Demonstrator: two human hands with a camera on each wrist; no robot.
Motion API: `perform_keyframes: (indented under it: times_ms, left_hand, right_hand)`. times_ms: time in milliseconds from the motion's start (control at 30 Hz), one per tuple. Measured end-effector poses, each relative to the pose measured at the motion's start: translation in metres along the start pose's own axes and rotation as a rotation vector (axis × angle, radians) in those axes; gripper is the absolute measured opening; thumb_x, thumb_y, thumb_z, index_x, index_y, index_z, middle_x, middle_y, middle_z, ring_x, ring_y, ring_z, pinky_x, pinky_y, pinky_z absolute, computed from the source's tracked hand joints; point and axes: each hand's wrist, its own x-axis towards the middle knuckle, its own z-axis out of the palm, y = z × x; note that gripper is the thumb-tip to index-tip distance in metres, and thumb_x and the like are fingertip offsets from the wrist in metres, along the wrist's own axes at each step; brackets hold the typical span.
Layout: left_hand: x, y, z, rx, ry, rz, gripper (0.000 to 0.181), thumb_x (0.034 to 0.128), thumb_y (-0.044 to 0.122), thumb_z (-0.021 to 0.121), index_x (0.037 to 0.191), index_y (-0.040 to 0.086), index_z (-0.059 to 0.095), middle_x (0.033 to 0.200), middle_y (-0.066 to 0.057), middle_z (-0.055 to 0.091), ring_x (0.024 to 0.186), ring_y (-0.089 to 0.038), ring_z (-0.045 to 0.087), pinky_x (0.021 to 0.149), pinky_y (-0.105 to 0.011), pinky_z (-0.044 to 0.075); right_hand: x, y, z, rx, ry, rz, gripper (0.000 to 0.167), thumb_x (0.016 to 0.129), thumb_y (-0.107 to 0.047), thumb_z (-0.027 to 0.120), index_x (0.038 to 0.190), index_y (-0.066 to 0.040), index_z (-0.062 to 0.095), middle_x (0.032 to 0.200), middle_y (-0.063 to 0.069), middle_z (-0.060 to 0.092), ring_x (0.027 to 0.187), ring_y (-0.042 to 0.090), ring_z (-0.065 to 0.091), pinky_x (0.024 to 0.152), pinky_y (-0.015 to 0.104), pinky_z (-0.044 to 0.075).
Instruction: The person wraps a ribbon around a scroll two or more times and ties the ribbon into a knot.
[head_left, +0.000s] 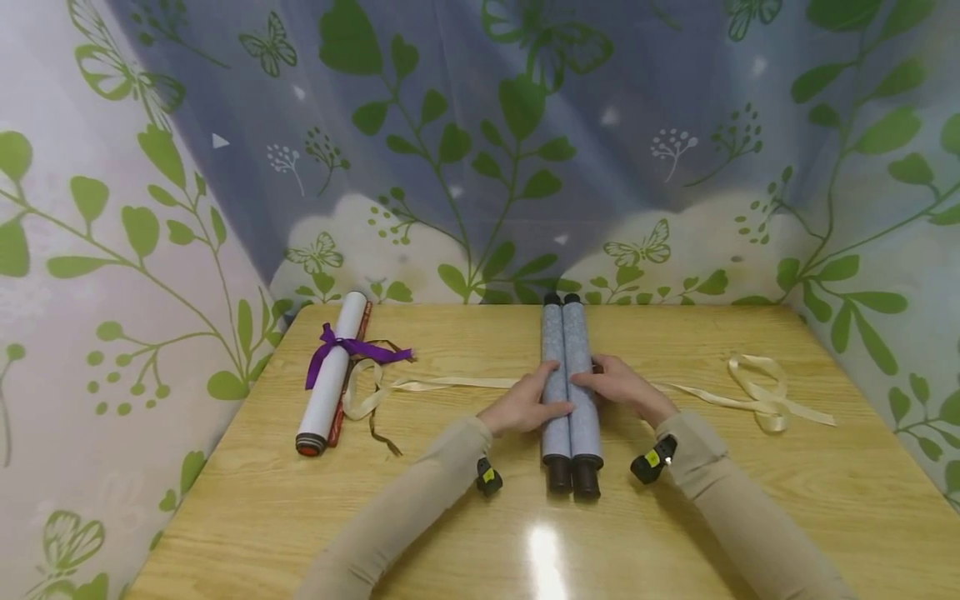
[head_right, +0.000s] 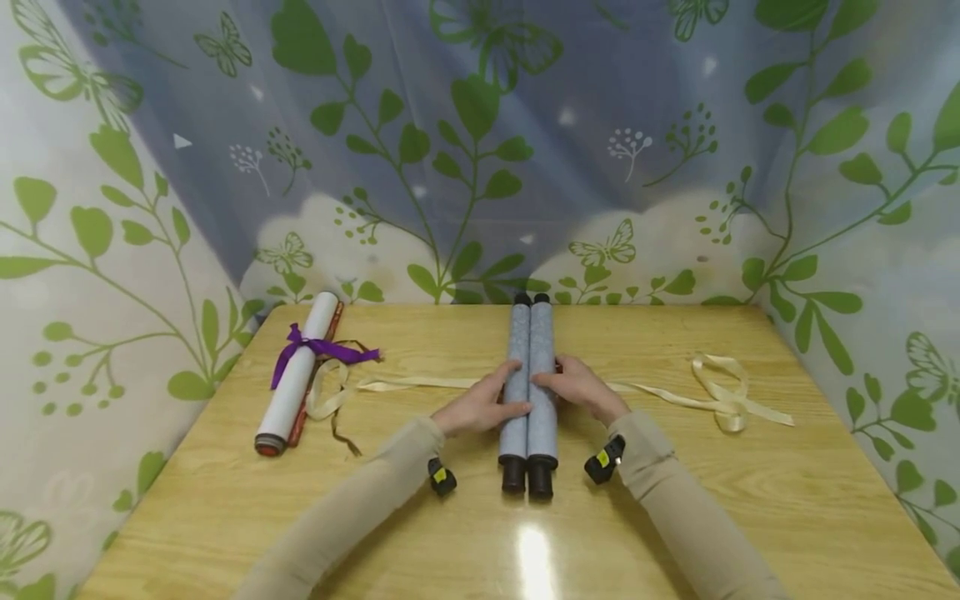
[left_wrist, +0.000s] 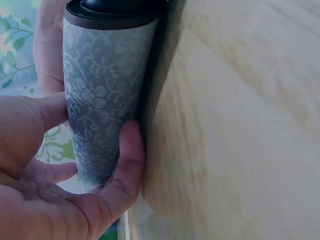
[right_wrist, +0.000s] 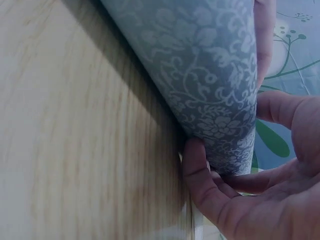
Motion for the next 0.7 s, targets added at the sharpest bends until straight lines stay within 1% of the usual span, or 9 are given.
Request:
perform_keyframes:
  times_ms: [100,233,367,500,567,700]
  left_hand:
    - [-0.001,-0.001,0.001,-0.010,-0.007,0.004,0.075,0.0972,0.036,0.061,0.156,0.010,0.021,0.151,-0.022,0.038,0.139,-0.031,0.040,0.113,-0.044,0.035]
    - [-0.002,-0.002,0.002,-0.015,-0.009,0.014,0.075,0.0971,0.036,0.061,0.156,0.011,0.020,0.150,-0.022,0.039,0.137,-0.030,0.042,0.111,-0.043,0.037]
    - [-0.002,-0.003,0.003,-0.003,-0.004,0.021,0.075,0.0972,0.038,0.060,0.156,0.014,0.021,0.148,-0.021,0.041,0.130,-0.026,0.047,0.106,-0.041,0.041]
    - [-0.001,-0.003,0.003,0.008,-0.001,0.029,0.073,0.0974,0.038,0.060,0.156,0.014,0.023,0.144,-0.020,0.045,0.120,-0.022,0.052,0.098,-0.036,0.046]
    - [-0.001,-0.005,0.002,-0.017,-0.007,0.025,0.074,0.0968,0.039,0.061,0.156,0.014,0.024,0.139,-0.018,0.049,0.112,-0.020,0.055,0.090,-0.032,0.050]
    - [-0.002,-0.012,-0.004,-0.151,-0.039,-0.008,0.074,0.0957,0.033,0.064,0.155,0.014,0.024,0.122,-0.016,0.057,0.097,-0.018,0.061,0.072,-0.029,0.056]
  right_hand:
    - [-0.001,0.002,0.000,0.001,0.010,0.019,0.068,0.099,-0.030,0.055,0.147,0.011,0.029,0.138,0.030,0.048,0.115,0.032,0.057,0.088,0.038,0.053]
    - [-0.003,0.004,-0.001,0.027,0.023,0.023,0.070,0.098,-0.029,0.057,0.147,0.012,0.027,0.140,0.032,0.046,0.117,0.034,0.055,0.090,0.039,0.052]
    - [-0.004,0.009,-0.003,0.066,0.022,0.014,0.070,0.097,-0.027,0.058,0.147,0.013,0.027,0.138,0.033,0.045,0.115,0.034,0.056,0.089,0.039,0.052]
    - [-0.004,0.011,-0.005,0.066,0.024,0.015,0.071,0.097,-0.028,0.058,0.147,0.012,0.027,0.138,0.032,0.046,0.113,0.032,0.056,0.087,0.036,0.052]
    - [-0.004,0.011,-0.005,0.056,0.025,0.017,0.073,0.097,-0.030,0.059,0.148,0.012,0.026,0.140,0.033,0.045,0.115,0.033,0.055,0.087,0.036,0.052]
    - [-0.004,0.014,-0.009,0.052,-0.026,-0.013,0.074,0.099,-0.031,0.057,0.149,0.011,0.024,0.144,0.033,0.041,0.122,0.037,0.053,0.092,0.041,0.053]
